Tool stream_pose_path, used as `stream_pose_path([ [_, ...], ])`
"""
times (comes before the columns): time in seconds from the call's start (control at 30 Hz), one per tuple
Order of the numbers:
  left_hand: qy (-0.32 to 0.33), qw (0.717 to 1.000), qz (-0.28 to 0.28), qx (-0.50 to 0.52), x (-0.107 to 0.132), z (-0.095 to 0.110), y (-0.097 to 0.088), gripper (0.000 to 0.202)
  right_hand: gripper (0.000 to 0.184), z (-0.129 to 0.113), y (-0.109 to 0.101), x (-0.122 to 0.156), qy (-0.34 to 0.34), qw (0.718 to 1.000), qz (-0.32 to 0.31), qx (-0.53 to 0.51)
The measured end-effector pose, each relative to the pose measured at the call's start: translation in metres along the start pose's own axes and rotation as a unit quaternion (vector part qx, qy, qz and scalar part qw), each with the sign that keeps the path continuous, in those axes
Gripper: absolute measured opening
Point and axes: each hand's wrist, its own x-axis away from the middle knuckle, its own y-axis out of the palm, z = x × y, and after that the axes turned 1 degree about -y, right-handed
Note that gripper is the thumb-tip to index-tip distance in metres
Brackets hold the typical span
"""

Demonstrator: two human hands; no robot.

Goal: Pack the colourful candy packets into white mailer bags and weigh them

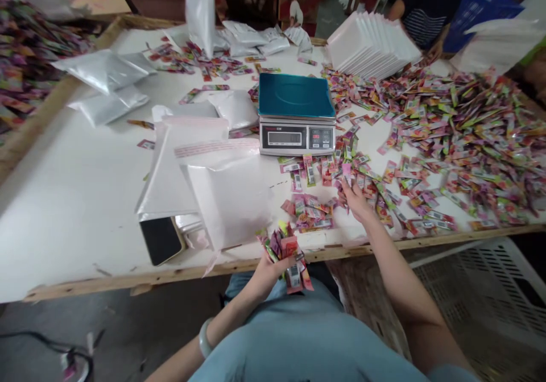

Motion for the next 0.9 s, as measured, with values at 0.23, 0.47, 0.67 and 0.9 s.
stream_pose_path([
  [0.23,0.007,1.0,-0.004,0.007,0.002,-0.006,-0.003,0.053,0.084,-0.067,0.054,0.017,0.009,0.89,-0.109,0.443],
  [0.47,-0.001,1.0,0.001,0.008,0.002,-0.008,-0.008,0.052,0.055,-0.048,0.045,-0.003,0.056,0.916,-0.176,0.355],
  [0.67,0.013,1.0,-0.003,0.008,0.004,-0.004,-0.003,0.049,0.042,-0.024,0.016,-0.01,0.065,0.976,-0.162,0.131],
  [0.9,0.01,1.0,0.007,0.019,0.003,-0.005,-0.005,0.05,0.04,-0.029,-0.007,0.01,-0.052,0.977,-0.101,0.181],
])
